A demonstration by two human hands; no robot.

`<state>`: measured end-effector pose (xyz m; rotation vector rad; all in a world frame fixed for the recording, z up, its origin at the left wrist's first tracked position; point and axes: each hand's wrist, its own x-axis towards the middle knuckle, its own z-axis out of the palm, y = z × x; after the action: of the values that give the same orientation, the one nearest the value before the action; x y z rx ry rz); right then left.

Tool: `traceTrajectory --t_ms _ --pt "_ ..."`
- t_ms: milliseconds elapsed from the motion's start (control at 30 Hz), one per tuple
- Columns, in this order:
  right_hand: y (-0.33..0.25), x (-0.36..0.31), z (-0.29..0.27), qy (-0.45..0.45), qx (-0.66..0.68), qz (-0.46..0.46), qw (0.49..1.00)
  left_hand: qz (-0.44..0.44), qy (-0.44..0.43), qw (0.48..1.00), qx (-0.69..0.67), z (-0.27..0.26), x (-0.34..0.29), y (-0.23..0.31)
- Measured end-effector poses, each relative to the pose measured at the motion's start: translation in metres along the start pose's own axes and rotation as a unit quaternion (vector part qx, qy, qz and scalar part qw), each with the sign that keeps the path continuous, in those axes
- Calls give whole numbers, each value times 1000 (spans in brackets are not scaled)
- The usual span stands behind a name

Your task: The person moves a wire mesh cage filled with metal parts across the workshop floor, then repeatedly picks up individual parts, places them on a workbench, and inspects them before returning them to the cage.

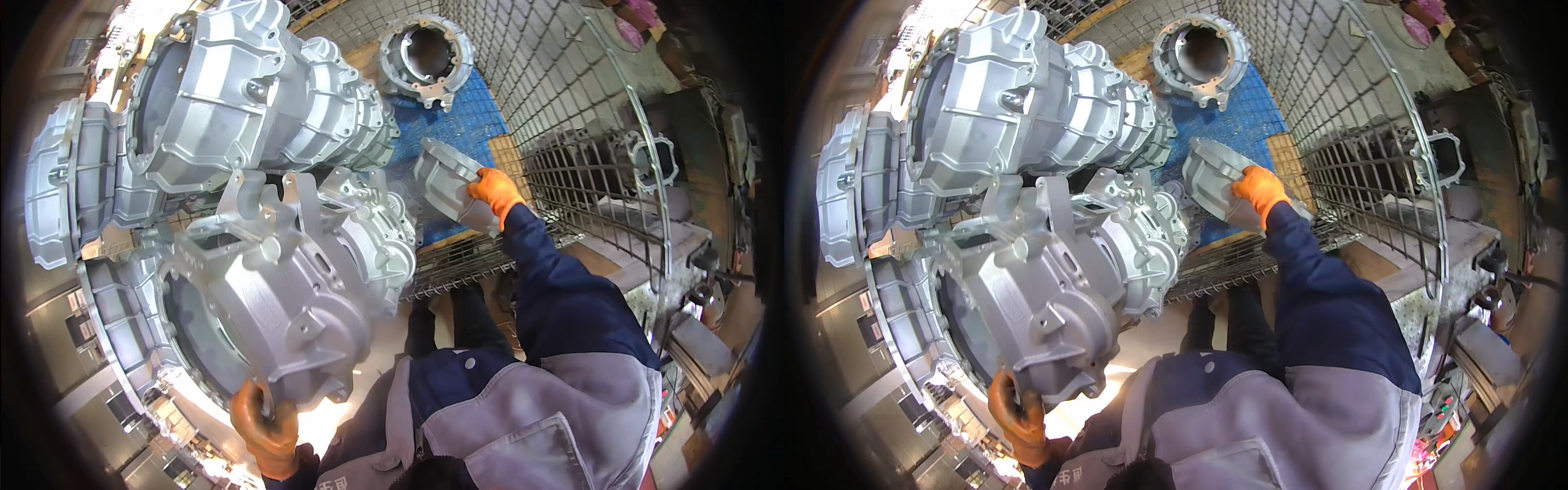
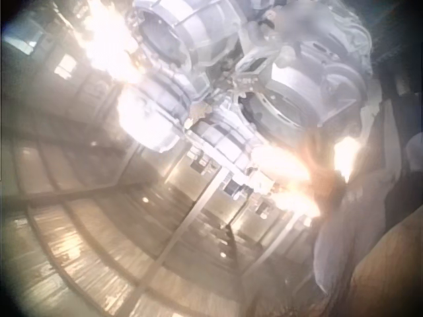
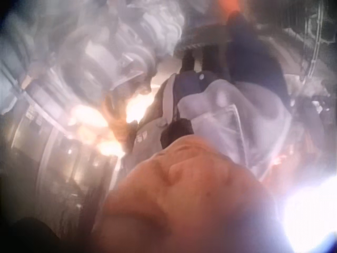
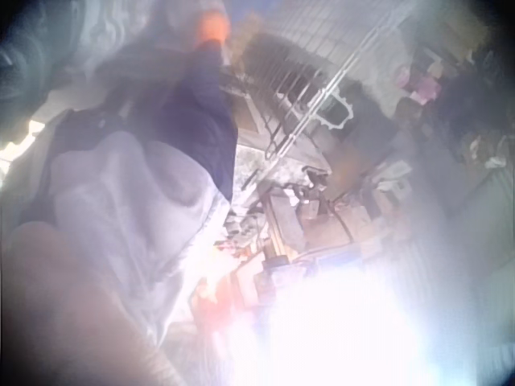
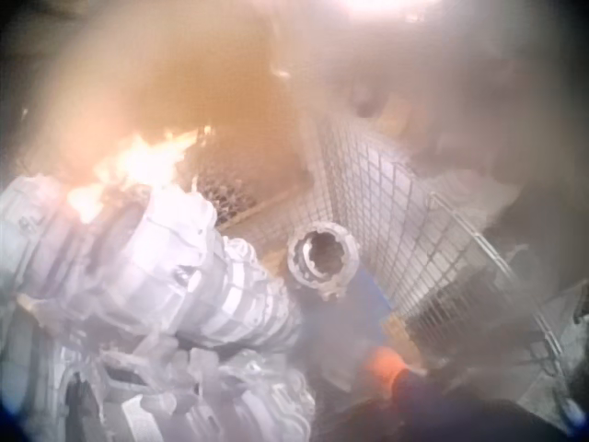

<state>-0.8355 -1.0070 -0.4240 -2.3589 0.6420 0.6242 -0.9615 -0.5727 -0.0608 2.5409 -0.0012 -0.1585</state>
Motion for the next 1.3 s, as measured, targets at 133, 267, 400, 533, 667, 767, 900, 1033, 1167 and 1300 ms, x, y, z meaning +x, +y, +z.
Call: traceTrajectory --t_ms 133,267,400,533,667,767,900,1033,1167,1300 --pt "-35 -140 -48 103 79 -54 990 95 7 991 -99 -5 -7 1" --pt "-64 -284 -96 118 186 -43 975 241 108 963 -55 -16 -38 0" --pt "-80 -432 -119 222 218 -52 949 459 120 855 -210 7 -67 19" --pt "-88 -576 -143 265 192 -32 944 475 41 750 -458 65 -90 46" --pt "-79 -671 -163 281 107 -24 954 356 -127 745 -549 127 -98 52" --pt "-59 -703 -166 225 46 -13 973 314 -465 614 -555 201 -97 56" --pt "-12 -713 -153 139 -6 40 989 145 -713 425 -539 288 -167 39" --pt "63 -686 -176 60 -17 43 997 47 -703 429 -565 316 -237 42" --pt "131 -635 -184 15 -18 16 1000 -14 -728 405 -553 318 -263 56" --pt "168 -577 -204 -46 -21 2 999 -240 -770 234 -543 350 -263 61"
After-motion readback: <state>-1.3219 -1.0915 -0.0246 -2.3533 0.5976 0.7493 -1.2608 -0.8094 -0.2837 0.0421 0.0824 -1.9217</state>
